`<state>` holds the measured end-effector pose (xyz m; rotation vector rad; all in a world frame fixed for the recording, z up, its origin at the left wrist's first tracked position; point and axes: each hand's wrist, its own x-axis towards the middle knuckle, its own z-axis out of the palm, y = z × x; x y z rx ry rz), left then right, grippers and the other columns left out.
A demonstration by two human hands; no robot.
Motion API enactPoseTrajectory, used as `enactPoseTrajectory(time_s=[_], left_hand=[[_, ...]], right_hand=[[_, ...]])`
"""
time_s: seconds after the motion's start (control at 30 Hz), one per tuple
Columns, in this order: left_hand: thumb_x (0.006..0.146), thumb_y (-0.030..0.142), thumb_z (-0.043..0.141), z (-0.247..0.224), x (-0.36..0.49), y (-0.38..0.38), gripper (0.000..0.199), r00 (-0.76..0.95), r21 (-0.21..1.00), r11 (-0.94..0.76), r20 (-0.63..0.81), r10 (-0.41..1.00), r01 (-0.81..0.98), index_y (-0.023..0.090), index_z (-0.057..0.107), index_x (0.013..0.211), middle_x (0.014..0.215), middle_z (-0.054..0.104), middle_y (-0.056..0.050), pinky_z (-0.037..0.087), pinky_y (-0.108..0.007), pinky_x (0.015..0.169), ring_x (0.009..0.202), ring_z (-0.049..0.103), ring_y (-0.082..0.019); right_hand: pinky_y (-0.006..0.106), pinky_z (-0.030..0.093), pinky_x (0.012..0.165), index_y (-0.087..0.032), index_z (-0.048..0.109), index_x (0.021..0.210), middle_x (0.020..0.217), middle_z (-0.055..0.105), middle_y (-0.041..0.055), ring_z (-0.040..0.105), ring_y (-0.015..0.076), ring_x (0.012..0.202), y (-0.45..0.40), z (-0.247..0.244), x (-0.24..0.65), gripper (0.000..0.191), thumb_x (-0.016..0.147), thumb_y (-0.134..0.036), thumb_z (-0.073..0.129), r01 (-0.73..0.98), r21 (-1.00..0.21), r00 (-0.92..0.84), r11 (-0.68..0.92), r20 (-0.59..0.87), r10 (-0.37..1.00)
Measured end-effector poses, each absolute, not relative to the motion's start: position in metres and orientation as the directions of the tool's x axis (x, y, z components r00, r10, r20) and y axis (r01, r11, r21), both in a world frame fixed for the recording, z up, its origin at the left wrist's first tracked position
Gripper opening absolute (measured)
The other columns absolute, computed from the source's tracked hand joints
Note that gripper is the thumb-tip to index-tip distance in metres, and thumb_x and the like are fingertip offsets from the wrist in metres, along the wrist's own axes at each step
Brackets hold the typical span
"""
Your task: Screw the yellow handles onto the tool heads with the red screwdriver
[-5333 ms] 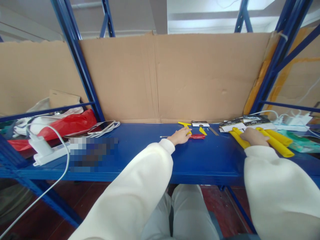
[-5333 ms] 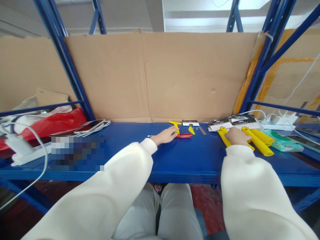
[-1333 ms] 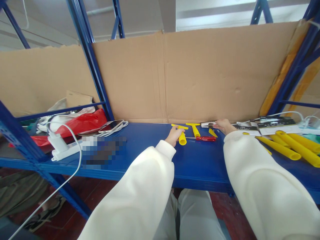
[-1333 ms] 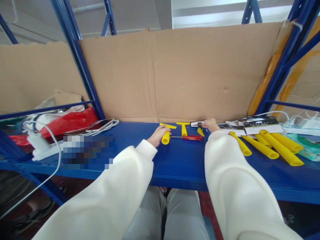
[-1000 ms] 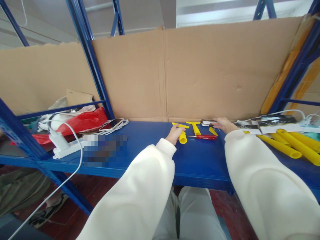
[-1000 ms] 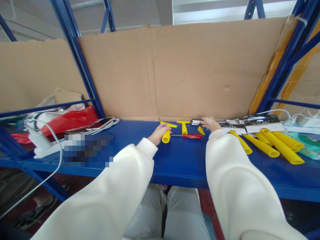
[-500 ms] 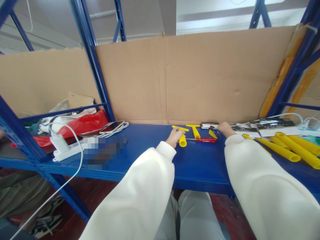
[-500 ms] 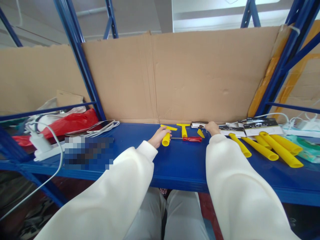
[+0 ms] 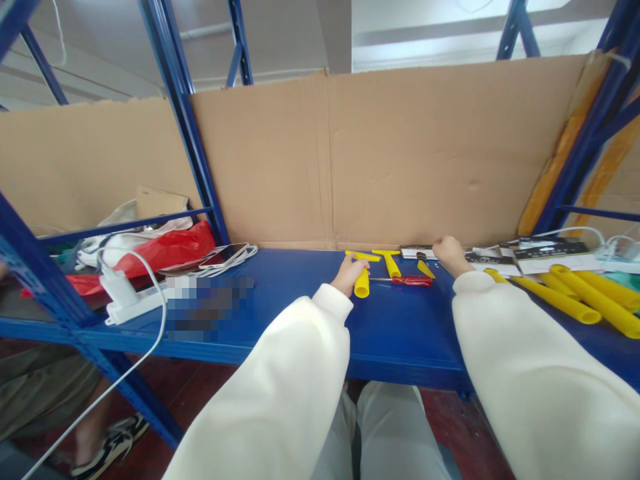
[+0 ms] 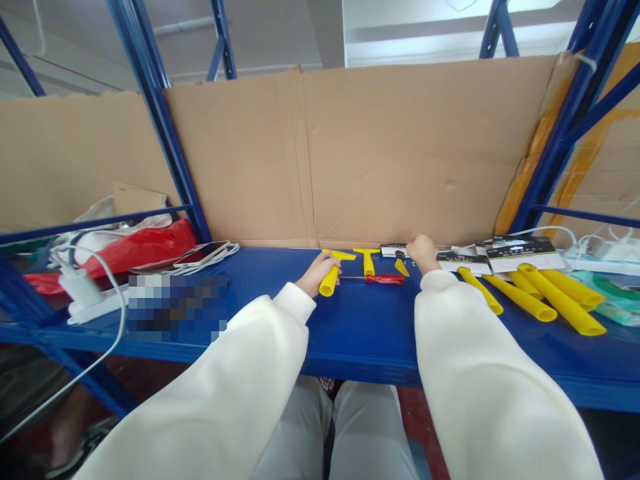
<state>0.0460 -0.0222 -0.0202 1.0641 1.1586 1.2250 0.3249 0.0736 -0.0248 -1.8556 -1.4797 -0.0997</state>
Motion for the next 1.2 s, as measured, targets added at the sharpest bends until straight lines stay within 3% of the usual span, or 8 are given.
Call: enactPoseTrajectory(time_s=[0.07,0.13,0.27,0.33,0.53,1.0,1.2], left_hand=[[0.077,0.002,0.058,-0.019,0.045,-0.023,0.065,-0.010,0.990,0.054,-0.056,0.998,-0.128,0.015,0.047,0.139,0.062,0.054,0.006,0.045,-0.022,0.050,0.050,0.054,-0.013],[0.077,0.003,0.059,-0.019,0.044,-0.023,0.055,-0.002,0.990,0.050,-0.050,0.999,-0.133,0.016,0.053,0.130,0.061,0.053,0.006,0.045,-0.022,0.050,0.050,0.054,-0.013],[0.079,0.006,0.059,-0.016,0.041,-0.024,0.023,0.022,0.985,0.086,-0.084,0.996,-0.147,0.015,0.060,0.100,0.057,0.053,0.005,0.044,-0.021,0.048,0.048,0.054,-0.012],[0.082,0.009,0.056,-0.014,0.039,-0.024,0.013,0.033,0.977,0.127,-0.123,0.992,-0.174,0.015,0.058,0.093,0.055,0.054,0.003,0.045,-0.022,0.048,0.046,0.053,-0.012],[0.079,0.008,0.052,-0.014,0.033,-0.023,0.012,0.070,0.953,0.211,-0.200,0.977,-0.219,0.016,0.055,0.088,0.049,0.053,0.003,0.047,-0.023,0.044,0.037,0.045,-0.011],[0.078,0.007,0.058,-0.013,0.010,-0.023,0.013,-0.023,0.969,0.188,-0.194,0.981,-0.158,0.019,0.054,0.074,0.045,0.048,0.005,0.045,-0.022,0.040,0.035,0.042,-0.010],[0.076,0.006,0.056,-0.016,0.010,-0.020,0.015,-0.026,0.972,0.165,-0.172,0.985,-0.169,0.019,0.053,0.070,0.044,0.049,0.003,0.044,-0.022,0.040,0.035,0.042,-0.010]], right_hand=[[0.035,0.055,0.085,-0.015,0.079,0.101,0.100,0.078,0.0179,0.072,0.0313,0.106,0.063,-0.019,0.314,0.032,0.077,-0.013,0.058,0.879,-0.472,0.309,-0.065,0.459,0.833],[0.031,0.055,0.081,-0.015,0.079,0.099,0.091,0.079,0.0131,0.073,0.0269,0.096,0.050,-0.018,0.300,0.031,0.078,-0.013,0.057,0.903,-0.428,0.158,0.031,0.399,0.903],[0.028,0.055,0.074,-0.019,0.078,0.086,0.085,0.079,0.0067,0.071,0.0217,0.080,0.022,-0.023,0.273,0.018,0.084,-0.030,0.063,0.864,-0.368,-0.291,0.343,0.191,0.937],[0.030,0.054,0.073,-0.019,0.078,0.085,0.084,0.078,0.0076,0.070,0.0224,0.077,0.012,-0.026,0.267,0.024,0.085,-0.040,0.066,0.855,-0.350,-0.357,0.382,0.138,0.924],[0.031,0.053,0.072,-0.020,0.079,0.090,0.089,0.079,0.0080,0.071,0.0244,0.081,0.006,-0.027,0.273,0.031,0.081,-0.049,0.071,0.878,-0.299,-0.367,0.373,0.076,0.927],[0.028,0.051,0.071,-0.022,0.072,0.092,0.089,0.075,0.0064,0.069,0.0213,0.081,-0.003,-0.027,0.279,0.012,0.084,-0.031,0.069,0.946,-0.177,-0.261,0.270,0.073,0.963],[0.027,0.052,0.071,-0.024,0.069,0.100,0.094,0.076,0.0055,0.070,0.0204,0.082,-0.008,-0.029,0.281,0.015,0.085,-0.025,0.066,0.961,-0.184,-0.186,0.207,0.125,0.975]])
